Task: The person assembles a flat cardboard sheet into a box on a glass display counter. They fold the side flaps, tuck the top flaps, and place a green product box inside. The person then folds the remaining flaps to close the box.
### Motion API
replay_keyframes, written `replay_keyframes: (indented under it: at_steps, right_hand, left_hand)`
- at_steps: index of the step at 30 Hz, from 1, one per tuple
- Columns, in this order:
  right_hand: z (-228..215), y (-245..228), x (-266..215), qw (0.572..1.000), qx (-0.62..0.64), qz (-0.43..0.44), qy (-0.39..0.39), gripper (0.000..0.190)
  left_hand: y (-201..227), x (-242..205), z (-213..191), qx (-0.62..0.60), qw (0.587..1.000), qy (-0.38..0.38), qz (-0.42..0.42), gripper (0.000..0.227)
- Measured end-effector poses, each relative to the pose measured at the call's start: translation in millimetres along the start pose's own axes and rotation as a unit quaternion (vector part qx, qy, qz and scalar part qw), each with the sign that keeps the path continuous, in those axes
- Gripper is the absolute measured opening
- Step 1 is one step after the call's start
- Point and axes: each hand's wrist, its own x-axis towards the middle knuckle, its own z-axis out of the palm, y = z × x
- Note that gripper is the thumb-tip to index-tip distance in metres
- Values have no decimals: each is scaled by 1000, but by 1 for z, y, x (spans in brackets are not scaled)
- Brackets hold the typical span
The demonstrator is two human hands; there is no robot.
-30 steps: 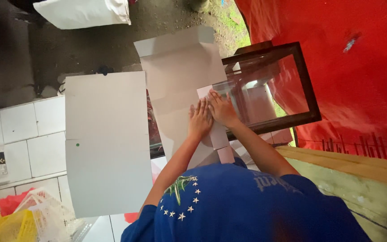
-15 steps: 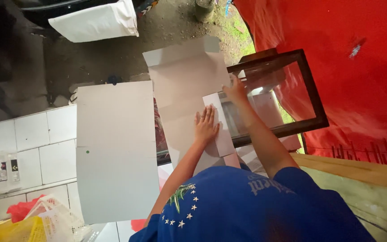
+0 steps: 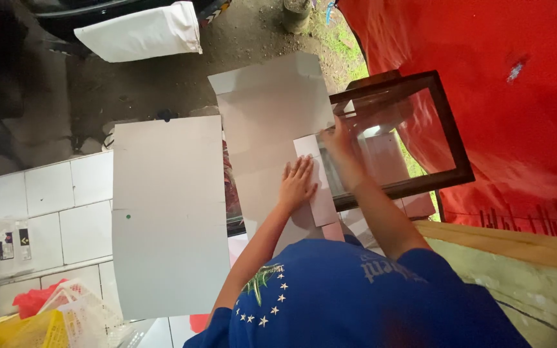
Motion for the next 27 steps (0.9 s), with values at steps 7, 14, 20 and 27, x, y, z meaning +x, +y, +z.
replay_keyframes:
  at_steps: [7,14,20,27]
  right_hand:
    - [-26,-65,-147,954,-189,-233,-7,69]
    - [-58,-74,-177,946,-231,-215,-77,56]
    - [-62,-69,-177,946,-247,-208,-38,57]
    - [-60,-72,-179,948,-262,-177,-40,57]
  left_hand:
    - [-8,-30,23,-148,984,53,-83,70]
    - [-5,-107,-55,-35,991,56,-115,64]
    - [-29,-139,-58,-66,950,151,-267,70]
    - [-78,-100,-65,-412,778,155,-448,85]
